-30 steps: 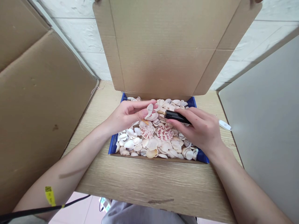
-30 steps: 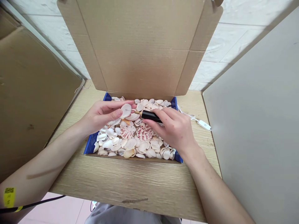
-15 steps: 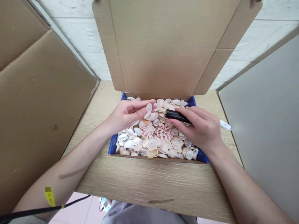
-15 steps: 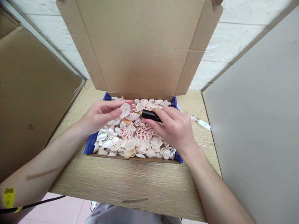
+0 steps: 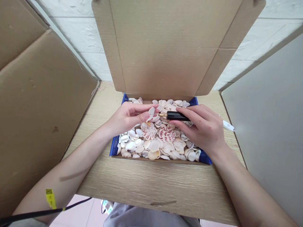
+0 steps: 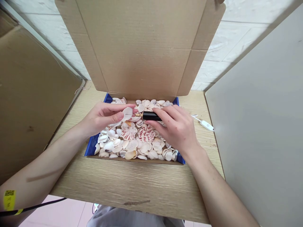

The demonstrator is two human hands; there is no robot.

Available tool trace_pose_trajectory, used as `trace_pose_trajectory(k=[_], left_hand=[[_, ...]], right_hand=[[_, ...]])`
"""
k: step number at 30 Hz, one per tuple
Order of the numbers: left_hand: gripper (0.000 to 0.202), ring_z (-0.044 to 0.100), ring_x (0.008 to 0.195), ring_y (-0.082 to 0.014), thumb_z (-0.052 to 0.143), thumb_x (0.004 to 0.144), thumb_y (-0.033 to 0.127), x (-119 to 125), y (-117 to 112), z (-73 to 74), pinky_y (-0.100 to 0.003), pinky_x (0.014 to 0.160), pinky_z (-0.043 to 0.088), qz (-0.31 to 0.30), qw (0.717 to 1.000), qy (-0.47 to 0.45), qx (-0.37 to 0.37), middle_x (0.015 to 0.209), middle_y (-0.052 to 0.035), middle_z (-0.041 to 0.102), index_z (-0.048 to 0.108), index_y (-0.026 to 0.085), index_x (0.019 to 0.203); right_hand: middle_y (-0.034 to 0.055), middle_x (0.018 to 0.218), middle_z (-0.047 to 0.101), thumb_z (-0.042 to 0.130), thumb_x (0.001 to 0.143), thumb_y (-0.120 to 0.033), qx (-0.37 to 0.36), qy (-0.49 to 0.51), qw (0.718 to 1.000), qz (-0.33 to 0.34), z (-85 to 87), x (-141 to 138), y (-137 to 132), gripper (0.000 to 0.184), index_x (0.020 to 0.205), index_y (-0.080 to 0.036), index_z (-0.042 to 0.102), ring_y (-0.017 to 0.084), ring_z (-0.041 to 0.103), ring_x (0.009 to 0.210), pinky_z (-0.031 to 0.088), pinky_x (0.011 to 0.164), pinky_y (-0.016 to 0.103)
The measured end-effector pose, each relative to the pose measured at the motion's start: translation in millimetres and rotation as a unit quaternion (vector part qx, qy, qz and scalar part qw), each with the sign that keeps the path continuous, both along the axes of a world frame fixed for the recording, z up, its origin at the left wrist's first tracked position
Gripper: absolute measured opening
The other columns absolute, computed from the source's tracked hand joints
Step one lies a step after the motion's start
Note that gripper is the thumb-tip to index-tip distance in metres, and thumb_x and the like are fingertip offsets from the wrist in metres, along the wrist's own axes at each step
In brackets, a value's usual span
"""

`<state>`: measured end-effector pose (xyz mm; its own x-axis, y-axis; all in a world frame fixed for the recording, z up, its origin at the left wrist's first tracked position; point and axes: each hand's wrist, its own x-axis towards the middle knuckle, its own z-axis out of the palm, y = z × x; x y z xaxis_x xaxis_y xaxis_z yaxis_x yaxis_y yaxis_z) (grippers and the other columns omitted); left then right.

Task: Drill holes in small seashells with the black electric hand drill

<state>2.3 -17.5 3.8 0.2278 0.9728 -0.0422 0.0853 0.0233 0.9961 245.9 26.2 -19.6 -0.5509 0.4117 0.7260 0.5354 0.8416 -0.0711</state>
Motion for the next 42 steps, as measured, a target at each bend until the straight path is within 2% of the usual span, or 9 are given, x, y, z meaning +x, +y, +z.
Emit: trace_pose_trajectory(k=[4, 11, 17, 21, 25, 30, 34, 37, 42], left_hand=[[0.037, 0.066, 0.112, -0.0286, 0.074, 0.079, 0.04, 0.2, 0.0, 0.5, -0.035, 0.09, 0.056, -0.006, 1.0, -0.003, -0.001, 0.114, -0.0078, 0.073, 0.073, 0.023, 0.111], [0.038, 0.067, 0.109, -0.0253, 0.073, 0.08, 0.037, -0.3, -1.8, 1.7, -0.033, 0.092, 0.055, -0.004, 1.0, 0.002, -0.014, 0.116, -0.0069, 0.072, 0.07, 0.023, 0.116], [0.037, 0.07, 0.101, -0.0224, 0.073, 0.08, 0.038, 0.1, -2.6, 2.3, -0.031, 0.087, 0.056, -0.016, 0.999, 0.019, -0.028, 0.11, -0.008, 0.075, 0.072, 0.022, 0.113], [0.039, 0.069, 0.1, -0.0227, 0.072, 0.08, 0.039, 0.3, -2.2, 2.0, -0.031, 0.085, 0.056, -0.025, 0.999, 0.029, -0.023, 0.108, -0.009, 0.075, 0.072, 0.02, 0.114], [0.036, 0.069, 0.098, -0.0239, 0.07, 0.082, 0.039, 0.5, -1.8, 3.3, -0.033, 0.083, 0.056, -0.037, 0.998, 0.039, -0.021, 0.104, -0.0089, 0.076, 0.072, 0.02, 0.113], [0.034, 0.07, 0.099, -0.0235, 0.071, 0.081, 0.038, -0.3, -1.0, 2.8, -0.032, 0.082, 0.057, -0.047, 0.998, 0.034, -0.029, 0.115, -0.0083, 0.073, 0.073, 0.023, 0.112], [0.034, 0.07, 0.098, -0.0219, 0.07, 0.082, 0.037, -1.2, -0.9, 1.6, -0.03, 0.08, 0.056, -0.053, 0.998, 0.038, -0.026, 0.115, -0.0072, 0.073, 0.072, 0.023, 0.113], [0.035, 0.07, 0.1, -0.0223, 0.071, 0.082, 0.038, -1.4, -1.3, 2.0, -0.03, 0.083, 0.056, -0.039, 0.998, 0.04, -0.015, 0.111, -0.0078, 0.075, 0.072, 0.022, 0.113], [0.038, 0.067, 0.109, -0.024, 0.072, 0.081, 0.037, -1.9, -2.9, 3.9, -0.032, 0.091, 0.054, -0.038, 0.999, 0.001, 0.004, 0.12, -0.0081, 0.071, 0.07, 0.025, 0.117]], right_hand=[[0.0082, 0.082, 0.071, 0.073, 0.079, -0.034, 0.008, 0.003, 1.0, 0.006, 0.9, -0.4, 0.0, 0.029, 0.099, -0.016, 0.065, 0.019, 0.063, 0.069, 0.053, 0.063, 0.033], [0.0066, 0.085, 0.07, 0.072, 0.081, -0.033, 0.007, 0.004, 1.0, 0.001, 1.5, -0.1, 0.1, 0.027, 0.103, -0.02, 0.063, 0.019, 0.063, 0.072, 0.052, 0.065, 0.034], [0.007, 0.091, 0.07, 0.069, 0.084, -0.032, 0.013, -0.01, 1.0, -0.011, 1.8, 2.0, -0.1, 0.028, 0.108, -0.023, 0.059, 0.021, 0.063, 0.077, 0.05, 0.068, 0.036], [0.006, 0.092, 0.07, 0.068, 0.084, -0.032, 0.02, 0.001, 1.0, -0.012, 1.8, 2.0, -0.2, 0.029, 0.111, -0.025, 0.058, 0.021, 0.064, 0.078, 0.049, 0.068, 0.036], [0.0076, 0.091, 0.07, 0.071, 0.082, -0.03, 0.026, 0.005, 1.0, -0.006, 2.9, 1.3, -0.5, 0.029, 0.108, -0.022, 0.06, 0.022, 0.064, 0.077, 0.049, 0.067, 0.037], [0.0063, 0.093, 0.07, 0.068, 0.085, -0.031, 0.008, 0.002, 1.0, -0.011, 3.8, 1.4, -0.9, 0.026, 0.109, -0.026, 0.061, 0.022, 0.064, 0.079, 0.049, 0.069, 0.038], [0.0095, 0.091, 0.07, 0.07, 0.083, -0.031, 0.02, 0.008, 1.0, -0.006, 3.3, 0.7, -0.3, 0.025, 0.104, -0.02, 0.064, 0.022, 0.064, 0.078, 0.049, 0.07, 0.037], [0.0094, 0.086, 0.07, 0.07, 0.083, -0.036, -0.007, 0.001, 1.0, -0.007, 1.6, -0.3, -1.0, 0.027, 0.099, -0.016, 0.066, 0.02, 0.064, 0.073, 0.05, 0.067, 0.033], [0.003, 0.073, 0.069, 0.063, 0.087, -0.044, -0.084, -0.023, 0.996, -0.022, -1.0, 0.1, -3.9, 0.029, 0.093, -0.016, 0.067, 0.014, 0.063, 0.062, 0.045, 0.054, 0.026]])
